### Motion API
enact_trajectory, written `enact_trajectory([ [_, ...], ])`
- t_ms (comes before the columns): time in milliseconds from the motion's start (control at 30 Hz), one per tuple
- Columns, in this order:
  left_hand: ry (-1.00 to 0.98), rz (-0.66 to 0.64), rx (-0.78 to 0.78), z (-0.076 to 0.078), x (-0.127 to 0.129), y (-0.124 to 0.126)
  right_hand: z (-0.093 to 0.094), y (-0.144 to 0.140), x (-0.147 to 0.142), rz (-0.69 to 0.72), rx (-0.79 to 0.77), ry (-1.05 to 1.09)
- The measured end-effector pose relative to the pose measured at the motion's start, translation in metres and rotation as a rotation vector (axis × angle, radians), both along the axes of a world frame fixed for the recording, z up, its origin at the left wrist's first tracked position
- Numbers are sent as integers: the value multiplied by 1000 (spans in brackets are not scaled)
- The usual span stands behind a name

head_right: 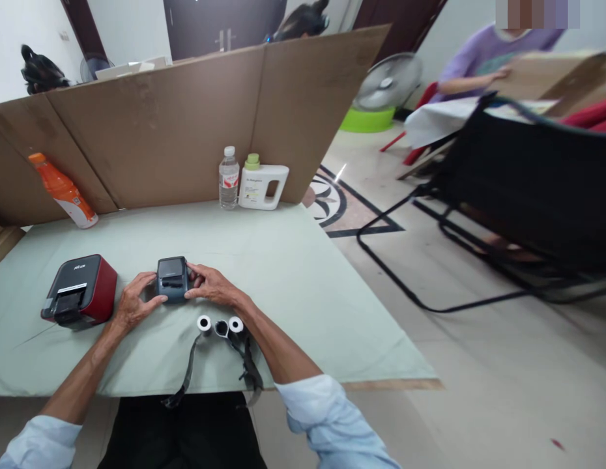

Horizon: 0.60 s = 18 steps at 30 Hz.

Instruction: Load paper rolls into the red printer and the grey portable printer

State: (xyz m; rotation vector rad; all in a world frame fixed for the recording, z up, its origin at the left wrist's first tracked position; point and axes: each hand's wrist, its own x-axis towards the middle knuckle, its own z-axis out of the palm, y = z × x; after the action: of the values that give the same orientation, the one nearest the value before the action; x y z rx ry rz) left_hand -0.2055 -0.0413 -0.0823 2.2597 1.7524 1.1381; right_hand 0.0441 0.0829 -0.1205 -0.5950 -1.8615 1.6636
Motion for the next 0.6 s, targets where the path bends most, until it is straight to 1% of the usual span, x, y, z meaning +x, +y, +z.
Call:
enact_trajectory([
  [133, 0, -8, -22, 5, 1, -1, 1, 0, 0, 8, -12, 3],
  [367, -28, 12, -68, 11, 3, 0, 1, 0, 1, 11, 12, -1],
  [500, -129, -1, -94, 11, 0, 3, 2, -1, 1, 17, 26, -3],
  [600, -252, 60, -145, 6, -3, 11, 3, -1, 1, 7, 32, 4],
])
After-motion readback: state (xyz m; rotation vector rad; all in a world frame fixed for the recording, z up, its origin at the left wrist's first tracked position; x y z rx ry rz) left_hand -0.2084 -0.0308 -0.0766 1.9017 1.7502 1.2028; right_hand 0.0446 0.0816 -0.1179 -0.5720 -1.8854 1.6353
